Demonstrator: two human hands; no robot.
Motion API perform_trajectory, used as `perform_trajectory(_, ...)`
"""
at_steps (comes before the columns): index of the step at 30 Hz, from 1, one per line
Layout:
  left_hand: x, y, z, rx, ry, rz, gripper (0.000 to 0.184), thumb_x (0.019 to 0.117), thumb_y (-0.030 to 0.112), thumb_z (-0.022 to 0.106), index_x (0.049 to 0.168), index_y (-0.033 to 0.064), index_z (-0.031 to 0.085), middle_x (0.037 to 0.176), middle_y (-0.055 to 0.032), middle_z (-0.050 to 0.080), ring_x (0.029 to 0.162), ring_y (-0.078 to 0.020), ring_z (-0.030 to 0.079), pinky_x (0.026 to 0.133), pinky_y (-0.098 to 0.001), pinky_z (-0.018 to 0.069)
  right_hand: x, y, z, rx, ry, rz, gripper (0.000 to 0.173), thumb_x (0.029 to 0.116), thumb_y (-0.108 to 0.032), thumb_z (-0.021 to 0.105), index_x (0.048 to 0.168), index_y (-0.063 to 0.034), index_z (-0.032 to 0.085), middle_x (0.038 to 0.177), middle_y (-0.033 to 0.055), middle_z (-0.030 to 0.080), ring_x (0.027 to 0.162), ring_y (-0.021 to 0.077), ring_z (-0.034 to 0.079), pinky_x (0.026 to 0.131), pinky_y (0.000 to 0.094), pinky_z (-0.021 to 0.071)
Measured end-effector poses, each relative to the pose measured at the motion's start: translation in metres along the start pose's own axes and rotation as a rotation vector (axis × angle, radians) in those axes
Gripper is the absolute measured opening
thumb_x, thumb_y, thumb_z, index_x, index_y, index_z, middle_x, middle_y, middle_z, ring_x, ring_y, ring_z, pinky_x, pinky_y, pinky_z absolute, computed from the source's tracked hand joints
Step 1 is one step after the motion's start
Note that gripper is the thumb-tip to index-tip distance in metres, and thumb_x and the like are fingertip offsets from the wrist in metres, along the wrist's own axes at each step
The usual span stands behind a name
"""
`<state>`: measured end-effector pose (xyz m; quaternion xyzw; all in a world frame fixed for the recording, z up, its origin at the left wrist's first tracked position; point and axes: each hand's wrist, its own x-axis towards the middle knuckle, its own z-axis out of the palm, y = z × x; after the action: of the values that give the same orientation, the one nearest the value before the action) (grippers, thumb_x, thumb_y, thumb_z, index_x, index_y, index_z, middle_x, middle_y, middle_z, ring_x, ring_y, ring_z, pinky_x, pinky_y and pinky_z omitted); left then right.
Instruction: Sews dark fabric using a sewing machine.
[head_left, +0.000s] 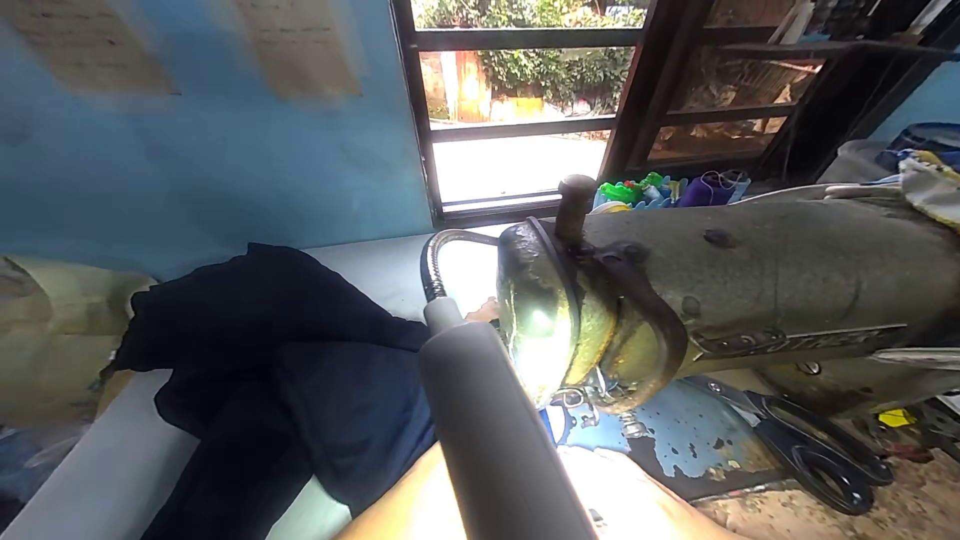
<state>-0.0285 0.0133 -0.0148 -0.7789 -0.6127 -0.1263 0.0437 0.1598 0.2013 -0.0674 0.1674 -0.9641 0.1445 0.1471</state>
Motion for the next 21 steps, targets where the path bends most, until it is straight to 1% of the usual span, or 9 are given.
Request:
perform_trajectory(2,0.0,0.001,-0.002,0.027,0.042,0.012,0.037,0.1033,0.024,0.042,0.129,0.016,0.068,0.131,-0.0066,0.068,0.123,-0.0286,0.062,0.105,-0.0571,0.0395,-0.004,0.004,0.008,0.028,0.016,-0.006,0.029,0.1042,-0.024,0.045,0.106,-0.0121,0.071,0.135,0.0218,0.062,0.131,0.0364,0.057,0.103,0.0496,0.0476)
perform_trajectory(5,0.003,0.007,-0.016,-0.068,-0.06,-0.041,0.038,0.1041,0.023,0.044,0.13,0.0088,0.067,0.131,-0.0095,0.069,0.123,-0.0319,0.063,0.107,-0.0597,0.0394,-0.004,0.002,0.005,0.015,-0.013,0.008,0.03,0.1042,-0.023,0.044,0.109,-0.0114,0.071,0.138,0.0214,0.061,0.133,0.0362,0.056,0.104,0.0505,0.0468)
perform_trajectory(7,0.002,0.007,-0.015,-0.068,-0.051,-0.042,0.039,0.1042,0.026,0.043,0.129,0.0082,0.067,0.129,-0.0098,0.069,0.123,-0.0309,0.063,0.107,-0.0584,0.0398,-0.005,0.001,0.005,-0.016,-0.022,0.012,0.032,0.105,-0.026,0.042,0.108,-0.0114,0.071,0.139,0.0205,0.061,0.134,0.0363,0.055,0.103,0.0519,0.0467)
perform_trajectory(10,0.001,0.008,-0.013,-0.079,0.007,-0.039,0.037,0.1039,0.023,0.043,0.126,0.0074,0.069,0.128,-0.0112,0.069,0.121,-0.0317,0.064,0.104,-0.0583,0.0415,-0.005,0.0,0.007,-0.066,-0.033,0.013,0.034,0.1056,-0.026,0.04,0.11,-0.012,0.07,0.141,0.0191,0.061,0.135,0.0378,0.054,0.102,0.0559,0.0462)
perform_trajectory(13,0.002,0.009,-0.013,-0.138,-0.054,-0.107,0.04,0.1023,0.025,0.045,0.133,0.0096,0.065,0.129,-0.0127,0.067,0.123,-0.033,0.062,0.106,-0.0604,0.039,-0.004,-0.001,0.004,-0.071,-0.04,0.023,0.033,0.1057,-0.024,0.04,0.112,-0.0128,0.07,0.141,0.0195,0.06,0.135,0.036,0.054,0.105,0.0538,0.0441)
perform_trajectory(15,0.001,0.011,-0.01,-0.115,-0.025,-0.105,0.039,0.104,0.025,0.045,0.133,0.0097,0.065,0.13,-0.0121,0.068,0.122,-0.0325,0.063,0.107,-0.0598,0.0388,-0.003,-0.001,0.002,-0.058,-0.009,0.03,0.031,0.1047,-0.024,0.041,0.106,-0.014,0.071,0.138,0.0187,0.062,0.132,0.033,0.056,0.104,0.0495,0.0428)
perform_trajectory(18,0.003,0.016,-0.016,-0.077,-0.04,-0.114,0.037,0.1035,0.019,0.047,0.133,0.0082,0.066,0.134,-0.0137,0.066,0.124,-0.0325,0.062,0.108,-0.0602,0.0387,-0.005,0.0,0.009,-0.102,-0.04,0.014,0.032,0.1052,-0.024,0.04,0.112,-0.0131,0.069,0.141,0.0196,0.06,0.134,0.0371,0.054,0.104,0.0559,0.043)
perform_trajectory(19,0.004,0.017,-0.018,-0.084,-0.062,-0.126,0.037,0.1032,0.018,0.047,0.134,0.008,0.066,0.135,-0.0144,0.065,0.126,-0.0329,0.062,0.109,-0.0611,0.0377,-0.004,-0.001,0.007,-0.096,-0.022,0.018,0.031,0.1054,-0.023,0.04,0.111,-0.013,0.07,0.139,0.0193,0.061,0.133,0.0361,0.055,0.104,0.0547,0.0427)
perform_trajectory(21,0.006,0.017,-0.021,-0.103,-0.112,-0.136,0.039,0.1029,0.018,0.048,0.136,0.0074,0.064,0.138,-0.0163,0.063,0.129,-0.0349,0.059,0.111,-0.0637,0.0349,0.004,-0.007,-0.012,-0.059,0.061,0.037,0.031,0.1043,-0.022,0.043,0.1,-0.0129,0.071,0.132,0.0182,0.067,0.126,0.03,0.06,0.103,0.0453,0.0419)
